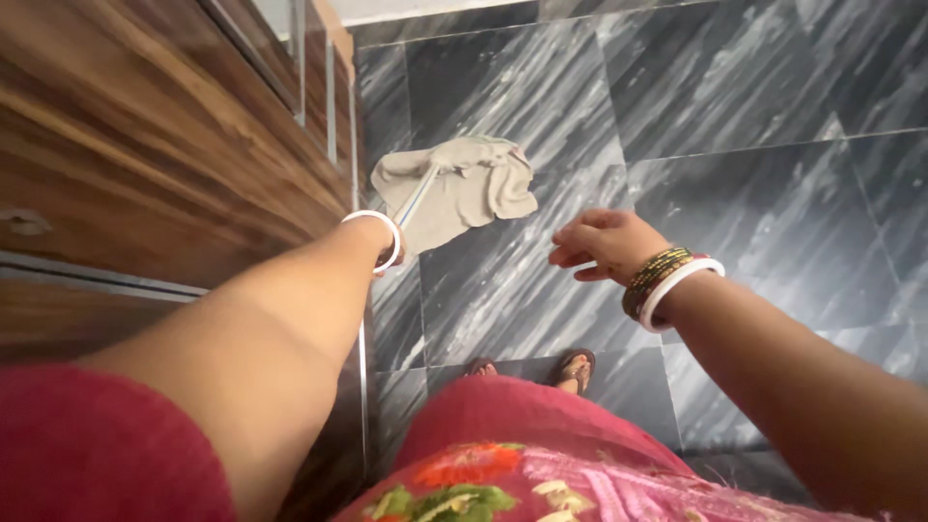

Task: The person mops the floor using a pole and a cloth. They repeatedly wrap the cloth around the end of the pole by hand and push the mop across the dark marble-patterned tiled floor in a room containing a bed.

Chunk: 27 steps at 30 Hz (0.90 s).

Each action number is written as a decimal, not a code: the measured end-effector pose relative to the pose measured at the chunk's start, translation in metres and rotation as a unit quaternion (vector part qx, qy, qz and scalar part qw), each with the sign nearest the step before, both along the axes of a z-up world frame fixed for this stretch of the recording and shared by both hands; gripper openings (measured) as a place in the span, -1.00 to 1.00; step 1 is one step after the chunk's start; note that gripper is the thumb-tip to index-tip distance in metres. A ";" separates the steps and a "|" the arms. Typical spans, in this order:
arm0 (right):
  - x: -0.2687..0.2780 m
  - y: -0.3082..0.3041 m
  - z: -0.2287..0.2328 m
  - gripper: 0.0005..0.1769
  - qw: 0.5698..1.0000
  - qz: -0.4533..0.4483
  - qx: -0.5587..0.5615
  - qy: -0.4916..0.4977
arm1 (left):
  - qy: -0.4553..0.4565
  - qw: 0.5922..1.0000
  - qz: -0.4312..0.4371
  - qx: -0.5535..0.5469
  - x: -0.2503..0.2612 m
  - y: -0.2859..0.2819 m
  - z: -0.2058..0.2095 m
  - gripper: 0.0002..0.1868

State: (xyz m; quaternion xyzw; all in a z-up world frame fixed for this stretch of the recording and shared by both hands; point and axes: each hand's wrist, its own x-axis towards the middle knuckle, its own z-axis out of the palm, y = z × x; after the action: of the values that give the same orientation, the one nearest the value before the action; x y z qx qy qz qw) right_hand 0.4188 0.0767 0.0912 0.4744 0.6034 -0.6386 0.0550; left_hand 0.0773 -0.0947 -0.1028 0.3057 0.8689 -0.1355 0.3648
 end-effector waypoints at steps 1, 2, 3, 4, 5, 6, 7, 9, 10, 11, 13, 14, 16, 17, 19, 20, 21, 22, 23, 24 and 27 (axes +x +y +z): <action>0.005 -0.002 -0.001 -0.68 1.000 -0.007 -0.009 0.010 | -0.006 1.000 -0.007 -0.003 0.010 0.002 0.007 -0.40; 0.010 -0.004 0.000 -0.68 1.000 -0.013 -0.006 0.014 | -0.009 1.000 -0.015 -0.007 0.016 0.002 0.018 -0.39; 0.016 -0.007 0.001 -0.68 1.000 -0.015 -0.003 0.012 | -0.012 1.000 -0.021 -0.012 0.023 0.000 0.030 -0.38; 0.018 -0.010 0.002 -0.68 1.000 -0.008 -0.001 0.012 | -0.016 0.999 -0.024 -0.017 0.036 -0.007 0.039 -0.36; 0.023 -0.013 0.003 -0.68 1.000 -0.005 0.001 0.017 | -0.025 0.999 -0.027 -0.021 0.051 -0.015 0.049 -0.35; 0.025 -0.013 0.006 -0.67 1.000 -0.007 0.001 0.016 | -0.030 0.999 -0.026 -0.024 0.062 -0.022 0.061 -0.33; 0.026 -0.012 0.010 -0.67 1.000 -0.009 0.000 0.015 | -0.036 0.999 -0.024 -0.027 0.074 -0.030 0.073 -0.31; 0.028 -0.008 0.016 -0.67 1.000 -0.005 0.002 0.021 | -0.049 0.998 -0.018 -0.041 0.105 -0.049 0.094 -0.27; 0.031 -0.005 0.019 -0.67 1.000 -0.001 0.000 0.015 | -0.058 0.997 -0.015 -0.047 0.120 -0.057 0.102 -0.25; 0.033 0.000 0.021 -0.67 1.000 0.006 0.000 0.019 | -0.063 0.996 -0.010 -0.055 0.134 -0.067 0.109 -0.23; 0.041 0.010 0.026 -0.68 0.999 0.016 0.001 0.033 | -0.081 0.995 0.007 -0.065 0.170 -0.083 0.118 -0.18; 0.047 0.014 0.026 -0.68 0.999 0.023 0.001 0.033 | -0.090 0.993 0.013 -0.071 0.187 -0.091 0.121 -0.16; 0.059 0.026 0.027 -0.67 0.999 0.038 0.007 0.038 | -0.105 0.991 0.027 -0.083 0.216 -0.102 0.125 -0.11; 0.066 0.033 0.026 -0.67 0.998 0.038 0.007 0.040 | -0.110 0.989 0.029 -0.089 0.227 -0.106 0.127 -0.09; 0.080 0.048 0.024 -0.66 0.998 0.052 0.001 0.037 | -0.124 0.986 0.039 -0.104 0.250 -0.108 0.123 -0.04; 0.088 0.055 0.022 -0.66 0.998 0.051 0.002 0.035 | -0.131 0.985 0.046 -0.105 0.260 -0.106 0.116 -0.01; 0.094 0.063 0.020 -0.66 0.998 0.056 0.010 0.032 | -0.130 0.985 0.055 -0.103 0.265 -0.101 0.105 0.02; 0.102 0.069 0.018 -0.66 0.998 0.059 0.013 0.027 | -0.127 0.985 0.064 -0.099 0.267 -0.095 0.094 0.04; 0.109 0.075 0.016 -0.66 0.998 0.057 0.009 0.023 | -0.119 0.984 0.095 -0.090 0.270 -0.091 0.080 -0.04; 0.113 0.081 0.015 -0.67 0.999 0.052 0.009 0.011 | -0.109 0.990 0.060 -0.069 0.263 -0.078 0.066 -0.04; 0.115 0.096 0.008 -0.67 0.999 0.046 -0.004 -0.011 | -0.069 0.997 0.014 -0.036 0.231 -0.038 0.031 -0.06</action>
State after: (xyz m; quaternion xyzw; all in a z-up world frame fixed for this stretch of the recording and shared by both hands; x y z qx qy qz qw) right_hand 0.5341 0.1725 0.0995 0.4528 0.6217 -0.6322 0.0932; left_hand 0.3082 -0.1331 -0.0714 0.2891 0.8403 -0.1407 0.4366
